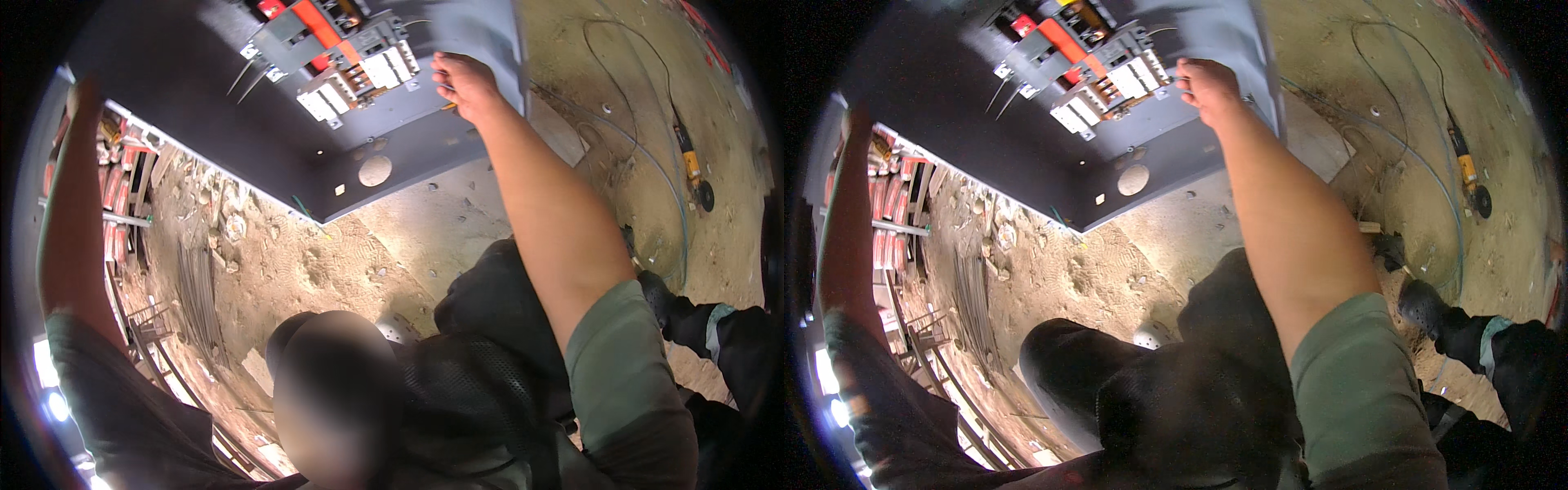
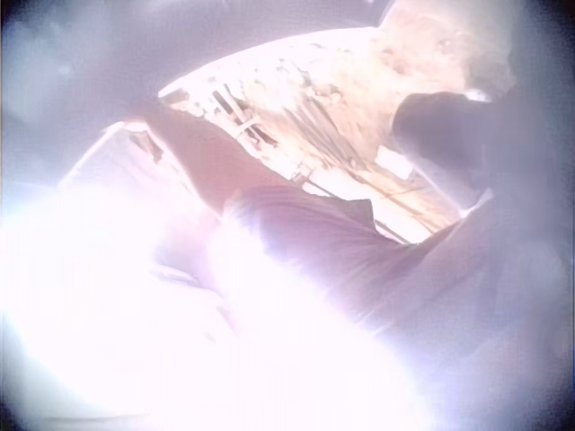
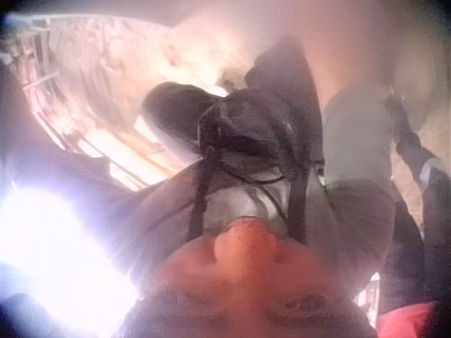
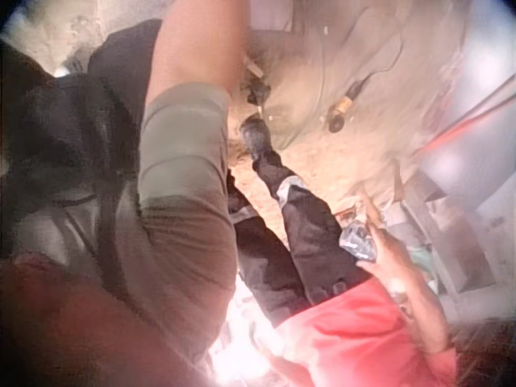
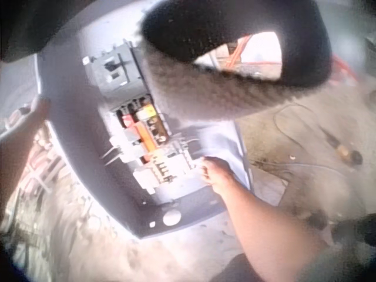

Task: The person positions a large gray electrical enclosure on a wooden board, opens it, and secures a circuit breaker inside using a screwdriver and an angle grinder. They then tighten terminal screws and adjust internal components while another person assists by holding the enclosure.

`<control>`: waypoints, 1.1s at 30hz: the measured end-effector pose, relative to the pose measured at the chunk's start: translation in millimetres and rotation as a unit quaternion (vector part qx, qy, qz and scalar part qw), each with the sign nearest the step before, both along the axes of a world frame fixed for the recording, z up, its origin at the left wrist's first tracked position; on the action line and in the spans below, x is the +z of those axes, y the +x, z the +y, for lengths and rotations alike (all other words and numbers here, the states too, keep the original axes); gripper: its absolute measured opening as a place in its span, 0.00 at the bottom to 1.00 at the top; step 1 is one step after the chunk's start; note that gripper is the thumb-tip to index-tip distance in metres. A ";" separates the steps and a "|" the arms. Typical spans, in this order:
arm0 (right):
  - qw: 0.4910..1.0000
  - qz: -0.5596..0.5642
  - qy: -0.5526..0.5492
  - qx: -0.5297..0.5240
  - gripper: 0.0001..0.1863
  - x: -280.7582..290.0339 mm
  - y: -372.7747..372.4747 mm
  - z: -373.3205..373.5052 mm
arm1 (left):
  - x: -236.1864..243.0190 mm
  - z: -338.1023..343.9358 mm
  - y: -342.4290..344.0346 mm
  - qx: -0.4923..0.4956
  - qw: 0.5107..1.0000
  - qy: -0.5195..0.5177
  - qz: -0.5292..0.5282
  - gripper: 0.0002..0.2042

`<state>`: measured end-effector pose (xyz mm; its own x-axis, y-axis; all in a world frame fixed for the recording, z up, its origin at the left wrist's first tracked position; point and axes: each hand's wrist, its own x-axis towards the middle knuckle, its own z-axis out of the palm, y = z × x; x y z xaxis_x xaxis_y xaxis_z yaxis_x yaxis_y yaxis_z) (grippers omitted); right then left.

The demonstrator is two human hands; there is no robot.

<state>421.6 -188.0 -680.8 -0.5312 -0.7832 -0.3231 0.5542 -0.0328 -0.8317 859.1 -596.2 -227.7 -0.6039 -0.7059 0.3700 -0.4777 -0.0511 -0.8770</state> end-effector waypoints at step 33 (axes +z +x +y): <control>0.971 0.145 0.072 0.176 0.12 34.4 63.6 22.0 | -41.5 164.4 -71.3 -0.114 0.722 0.104 0.674 0.21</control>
